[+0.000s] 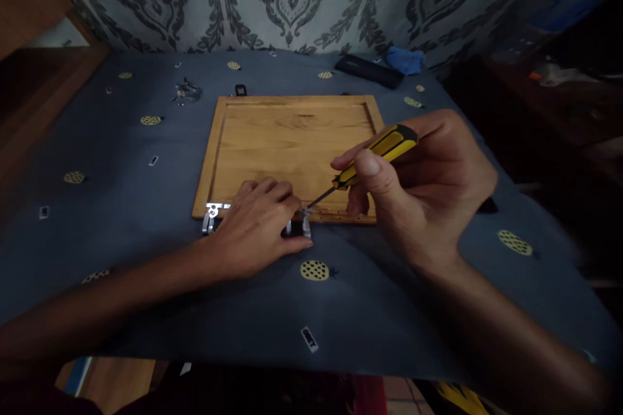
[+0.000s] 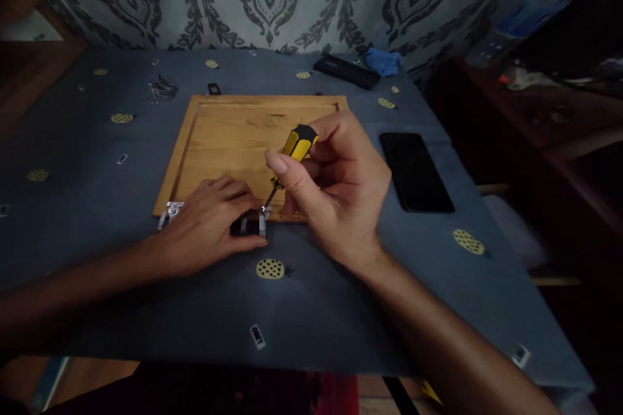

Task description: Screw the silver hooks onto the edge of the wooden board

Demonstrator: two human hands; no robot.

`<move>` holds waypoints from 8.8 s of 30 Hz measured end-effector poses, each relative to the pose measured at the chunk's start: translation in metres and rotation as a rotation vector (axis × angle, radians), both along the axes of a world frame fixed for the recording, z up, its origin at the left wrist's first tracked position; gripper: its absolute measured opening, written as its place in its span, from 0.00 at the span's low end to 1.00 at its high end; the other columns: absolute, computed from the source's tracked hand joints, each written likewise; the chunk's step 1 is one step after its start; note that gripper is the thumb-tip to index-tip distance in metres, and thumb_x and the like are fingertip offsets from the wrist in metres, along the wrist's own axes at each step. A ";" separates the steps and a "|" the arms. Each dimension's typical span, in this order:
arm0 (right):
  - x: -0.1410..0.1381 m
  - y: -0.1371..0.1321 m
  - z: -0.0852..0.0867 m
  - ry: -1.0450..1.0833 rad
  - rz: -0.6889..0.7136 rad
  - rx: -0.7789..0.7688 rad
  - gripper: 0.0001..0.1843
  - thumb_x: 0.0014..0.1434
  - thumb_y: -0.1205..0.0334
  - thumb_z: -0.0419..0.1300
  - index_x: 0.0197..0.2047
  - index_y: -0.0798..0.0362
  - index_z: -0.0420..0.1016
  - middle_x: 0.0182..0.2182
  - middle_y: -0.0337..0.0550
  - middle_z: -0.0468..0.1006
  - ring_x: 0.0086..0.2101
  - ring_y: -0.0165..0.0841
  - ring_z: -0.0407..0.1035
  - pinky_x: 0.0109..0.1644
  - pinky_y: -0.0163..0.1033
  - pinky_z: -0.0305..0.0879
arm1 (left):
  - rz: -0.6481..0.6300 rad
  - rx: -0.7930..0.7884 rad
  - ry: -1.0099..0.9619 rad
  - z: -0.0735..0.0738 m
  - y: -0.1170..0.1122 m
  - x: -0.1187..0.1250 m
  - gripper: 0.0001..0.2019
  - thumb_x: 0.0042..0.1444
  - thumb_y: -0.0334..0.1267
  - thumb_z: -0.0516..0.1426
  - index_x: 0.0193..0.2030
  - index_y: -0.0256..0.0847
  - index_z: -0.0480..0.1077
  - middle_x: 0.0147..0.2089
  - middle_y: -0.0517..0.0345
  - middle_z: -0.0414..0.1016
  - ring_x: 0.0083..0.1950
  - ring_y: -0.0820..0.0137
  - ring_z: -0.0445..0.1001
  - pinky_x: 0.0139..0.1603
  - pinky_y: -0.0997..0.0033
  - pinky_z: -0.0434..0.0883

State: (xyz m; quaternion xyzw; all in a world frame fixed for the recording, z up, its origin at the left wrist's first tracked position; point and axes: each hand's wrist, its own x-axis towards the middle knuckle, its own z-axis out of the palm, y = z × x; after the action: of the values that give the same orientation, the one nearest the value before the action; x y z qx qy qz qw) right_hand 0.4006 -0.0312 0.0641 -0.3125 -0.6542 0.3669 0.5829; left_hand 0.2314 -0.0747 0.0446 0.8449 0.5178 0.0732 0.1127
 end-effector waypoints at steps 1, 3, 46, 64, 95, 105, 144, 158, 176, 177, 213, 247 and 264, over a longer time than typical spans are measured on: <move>0.000 0.000 0.000 0.004 0.001 -0.004 0.16 0.58 0.53 0.68 0.31 0.46 0.64 0.25 0.35 0.77 0.17 0.29 0.69 0.13 0.36 0.62 | -0.001 -0.002 0.001 0.000 0.000 0.000 0.19 0.58 0.52 0.63 0.44 0.38 0.74 0.45 0.52 0.74 0.50 0.57 0.70 0.48 0.57 0.65; 0.000 -0.001 0.001 0.019 -0.002 -0.009 0.16 0.57 0.53 0.69 0.31 0.46 0.64 0.25 0.36 0.77 0.20 0.31 0.72 0.14 0.36 0.63 | -0.004 0.004 0.003 0.000 0.000 0.000 0.19 0.58 0.52 0.63 0.44 0.38 0.74 0.45 0.52 0.74 0.50 0.57 0.70 0.48 0.57 0.65; 0.004 -0.004 0.002 -0.042 0.009 0.007 0.09 0.61 0.51 0.65 0.37 0.46 0.73 0.32 0.36 0.78 0.17 0.25 0.67 0.16 0.35 0.64 | -0.001 0.006 0.017 0.002 0.000 0.001 0.19 0.58 0.53 0.63 0.45 0.38 0.74 0.47 0.51 0.75 0.50 0.56 0.70 0.48 0.56 0.66; 0.026 0.042 -0.036 -1.043 0.120 0.346 0.15 0.68 0.59 0.54 0.51 0.52 0.78 0.43 0.49 0.79 0.36 0.36 0.75 0.35 0.38 0.65 | 0.005 0.021 -0.021 -0.003 0.000 0.000 0.19 0.57 0.52 0.64 0.46 0.38 0.74 0.46 0.52 0.75 0.51 0.55 0.70 0.49 0.54 0.67; 0.027 0.014 -0.036 -0.898 0.329 0.313 0.12 0.69 0.64 0.54 0.45 0.53 0.80 0.34 0.44 0.78 0.35 0.33 0.74 0.38 0.37 0.69 | 0.014 0.018 -0.001 -0.003 0.000 0.001 0.21 0.57 0.52 0.64 0.48 0.38 0.73 0.47 0.51 0.75 0.52 0.56 0.70 0.50 0.55 0.67; 0.029 0.017 -0.041 -0.896 0.355 0.261 0.10 0.69 0.62 0.55 0.44 0.55 0.77 0.34 0.44 0.79 0.34 0.33 0.75 0.38 0.37 0.69 | 0.005 0.020 0.000 -0.002 0.001 0.001 0.20 0.57 0.52 0.64 0.46 0.38 0.73 0.48 0.51 0.75 0.51 0.56 0.71 0.49 0.55 0.67; 0.028 0.018 -0.040 -0.867 0.403 0.322 0.11 0.69 0.65 0.55 0.48 0.54 0.79 0.37 0.45 0.80 0.36 0.34 0.76 0.40 0.39 0.72 | 0.007 0.031 -0.010 -0.002 0.000 0.001 0.18 0.59 0.51 0.63 0.47 0.38 0.73 0.49 0.50 0.75 0.51 0.57 0.70 0.50 0.55 0.67; 0.034 0.022 -0.037 -0.859 0.443 0.229 0.12 0.68 0.63 0.56 0.52 0.50 0.78 0.38 0.45 0.80 0.37 0.34 0.76 0.42 0.38 0.72 | -0.002 0.031 -0.001 -0.001 0.000 0.001 0.19 0.58 0.51 0.64 0.46 0.39 0.72 0.47 0.51 0.75 0.50 0.57 0.71 0.48 0.56 0.67; 0.030 0.019 -0.041 -0.872 0.389 0.260 0.09 0.68 0.63 0.57 0.45 0.54 0.78 0.37 0.45 0.80 0.36 0.33 0.75 0.40 0.38 0.70 | 0.008 -0.014 0.001 0.001 0.000 0.002 0.19 0.58 0.51 0.63 0.47 0.36 0.73 0.48 0.50 0.75 0.52 0.55 0.70 0.50 0.55 0.66; 0.031 0.019 -0.040 -0.873 0.390 0.256 0.09 0.68 0.63 0.57 0.45 0.54 0.78 0.37 0.45 0.80 0.35 0.33 0.75 0.39 0.37 0.70 | 0.006 -0.015 0.001 0.001 0.000 0.002 0.19 0.58 0.51 0.63 0.47 0.36 0.73 0.48 0.50 0.75 0.52 0.55 0.70 0.50 0.55 0.66; 0.027 0.018 -0.044 -0.875 0.371 0.332 0.11 0.69 0.64 0.55 0.46 0.55 0.79 0.39 0.47 0.81 0.37 0.35 0.77 0.40 0.38 0.71 | 0.011 0.006 0.011 0.000 0.000 0.003 0.21 0.58 0.51 0.64 0.49 0.38 0.72 0.51 0.50 0.75 0.53 0.55 0.71 0.51 0.53 0.67; 0.032 0.022 -0.040 -0.901 0.451 0.278 0.11 0.68 0.63 0.56 0.48 0.53 0.78 0.39 0.45 0.79 0.38 0.34 0.76 0.42 0.37 0.71 | -0.002 0.027 -0.002 -0.001 -0.001 0.001 0.19 0.58 0.51 0.63 0.47 0.37 0.72 0.48 0.51 0.75 0.51 0.56 0.71 0.49 0.55 0.67; 0.032 0.022 -0.042 -0.855 0.426 0.280 0.12 0.69 0.59 0.55 0.50 0.52 0.78 0.40 0.46 0.80 0.38 0.34 0.76 0.42 0.38 0.72 | -0.003 0.022 -0.005 -0.001 -0.001 0.001 0.18 0.58 0.50 0.63 0.46 0.38 0.72 0.48 0.51 0.75 0.50 0.57 0.71 0.49 0.56 0.67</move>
State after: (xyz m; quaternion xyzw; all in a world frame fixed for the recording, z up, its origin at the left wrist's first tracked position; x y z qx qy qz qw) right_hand 0.4326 -0.0095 0.0217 -0.2129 -0.9270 0.2255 0.2109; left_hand 0.2326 -0.0754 0.0432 0.8467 0.5153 0.0808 0.1047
